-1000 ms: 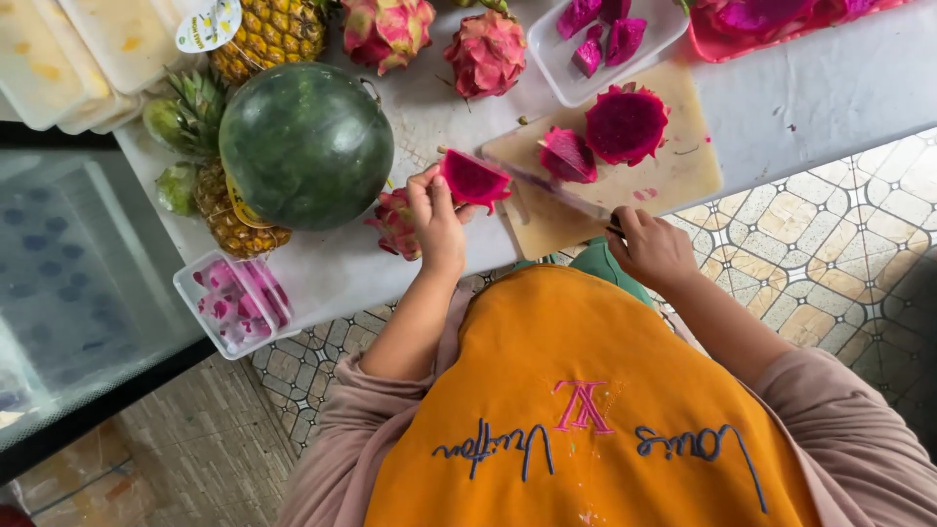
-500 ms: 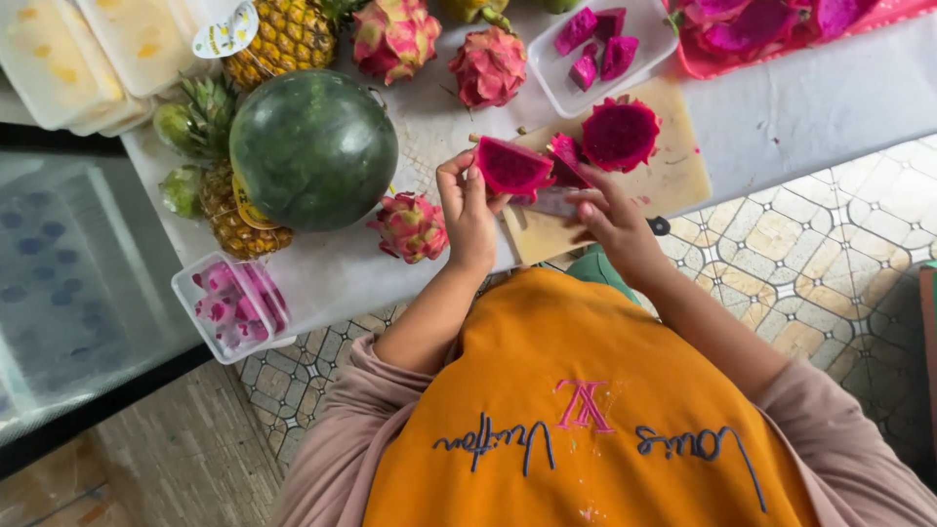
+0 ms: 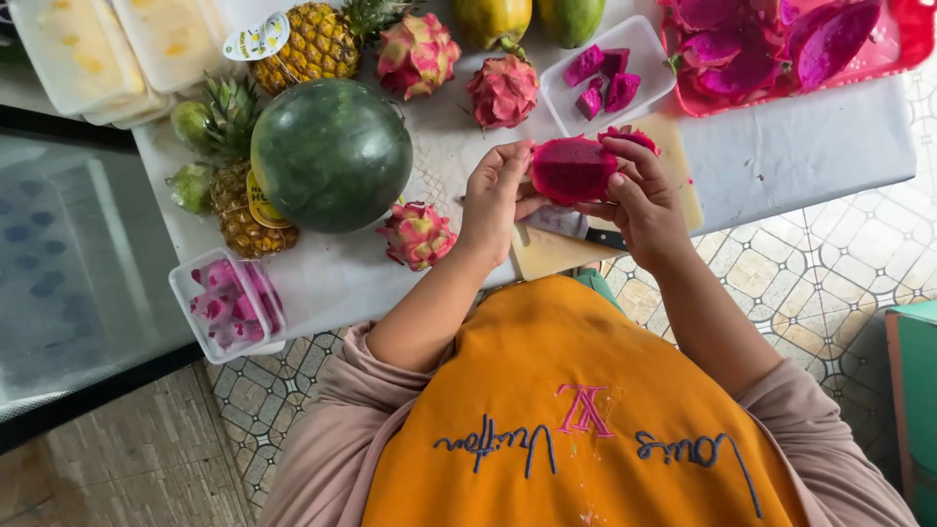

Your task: Peeling and cutting dragon fruit into pieces on a cutting board and placing them into containers.

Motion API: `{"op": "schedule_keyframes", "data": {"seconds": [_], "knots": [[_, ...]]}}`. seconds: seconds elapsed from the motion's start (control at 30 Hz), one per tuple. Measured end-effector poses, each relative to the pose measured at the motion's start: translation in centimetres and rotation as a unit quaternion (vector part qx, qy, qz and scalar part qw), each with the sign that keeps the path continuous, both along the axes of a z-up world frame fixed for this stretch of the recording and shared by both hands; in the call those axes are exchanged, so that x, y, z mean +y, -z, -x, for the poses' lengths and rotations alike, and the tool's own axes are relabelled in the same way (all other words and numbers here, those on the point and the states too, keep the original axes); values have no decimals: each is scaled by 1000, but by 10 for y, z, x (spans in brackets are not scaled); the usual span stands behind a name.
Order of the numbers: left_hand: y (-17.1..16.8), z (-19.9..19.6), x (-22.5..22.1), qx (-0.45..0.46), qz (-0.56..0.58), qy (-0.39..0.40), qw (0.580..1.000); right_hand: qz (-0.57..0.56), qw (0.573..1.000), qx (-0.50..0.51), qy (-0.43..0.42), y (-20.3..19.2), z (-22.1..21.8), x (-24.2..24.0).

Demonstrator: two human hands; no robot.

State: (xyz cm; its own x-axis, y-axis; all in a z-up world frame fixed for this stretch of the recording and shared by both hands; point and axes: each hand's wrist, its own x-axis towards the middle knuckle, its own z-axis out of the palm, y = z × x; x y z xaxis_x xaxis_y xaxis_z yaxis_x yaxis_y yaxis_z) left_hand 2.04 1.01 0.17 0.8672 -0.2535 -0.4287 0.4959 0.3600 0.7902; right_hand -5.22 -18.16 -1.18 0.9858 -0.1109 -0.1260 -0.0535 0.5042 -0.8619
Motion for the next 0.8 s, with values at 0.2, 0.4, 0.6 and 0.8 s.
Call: {"op": "schedule_keyframes", "data": {"seconds": [0.2, 0.4, 0.6, 0.8], "knots": [[-12, 2, -1, -43, 12, -21, 999, -6, 1000, 0, 12, -5, -7, 0], [-18, 6, -5, -101, -1, -28, 994, -6, 999, 10, 43, 1, -10, -4], [-1, 8, -10, -139, -37, -19, 989, -23, 996, 17, 81, -2, -11, -3], [7, 8, -8, -156, -46, -18, 987, -19, 994, 22, 103, -7, -12, 0]]}}
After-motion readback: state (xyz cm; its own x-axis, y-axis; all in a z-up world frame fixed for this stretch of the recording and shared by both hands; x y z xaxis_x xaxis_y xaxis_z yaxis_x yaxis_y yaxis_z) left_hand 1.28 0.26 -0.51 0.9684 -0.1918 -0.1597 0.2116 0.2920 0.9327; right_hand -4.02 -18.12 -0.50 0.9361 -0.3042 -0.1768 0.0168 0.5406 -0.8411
